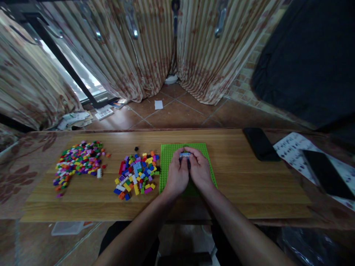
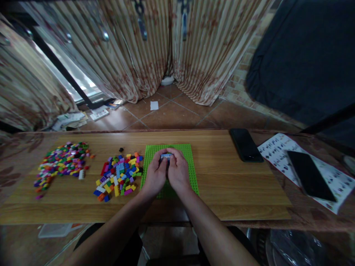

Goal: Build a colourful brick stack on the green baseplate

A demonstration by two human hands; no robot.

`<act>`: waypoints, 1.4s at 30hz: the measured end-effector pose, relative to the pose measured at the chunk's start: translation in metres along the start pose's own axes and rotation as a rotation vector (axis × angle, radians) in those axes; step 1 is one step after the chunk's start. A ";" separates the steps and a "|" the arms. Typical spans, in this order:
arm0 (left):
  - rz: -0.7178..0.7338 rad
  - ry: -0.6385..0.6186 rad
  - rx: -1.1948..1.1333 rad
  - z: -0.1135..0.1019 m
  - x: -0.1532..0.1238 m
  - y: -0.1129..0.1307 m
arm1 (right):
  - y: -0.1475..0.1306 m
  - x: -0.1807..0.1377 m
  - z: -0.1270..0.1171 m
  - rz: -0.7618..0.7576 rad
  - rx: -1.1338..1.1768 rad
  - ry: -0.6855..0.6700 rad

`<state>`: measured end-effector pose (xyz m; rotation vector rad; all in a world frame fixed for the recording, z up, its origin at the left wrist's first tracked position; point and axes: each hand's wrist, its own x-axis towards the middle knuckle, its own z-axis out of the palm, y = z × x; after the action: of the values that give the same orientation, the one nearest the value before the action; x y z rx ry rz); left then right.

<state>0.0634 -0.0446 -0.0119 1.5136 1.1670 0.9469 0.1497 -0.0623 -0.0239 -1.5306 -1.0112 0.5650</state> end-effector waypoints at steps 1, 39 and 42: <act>-0.002 -0.004 -0.014 -0.001 0.000 -0.001 | 0.000 0.001 -0.002 0.012 0.001 -0.014; -0.248 -0.236 0.979 -0.190 0.029 0.016 | 0.009 0.016 -0.020 0.113 0.088 0.132; -0.256 -0.228 0.987 -0.188 0.029 0.016 | 0.008 0.016 -0.020 0.107 0.078 0.134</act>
<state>-0.1036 0.0250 0.0478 2.0681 1.7150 -0.0434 0.1763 -0.0596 -0.0237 -1.5382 -0.8001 0.5623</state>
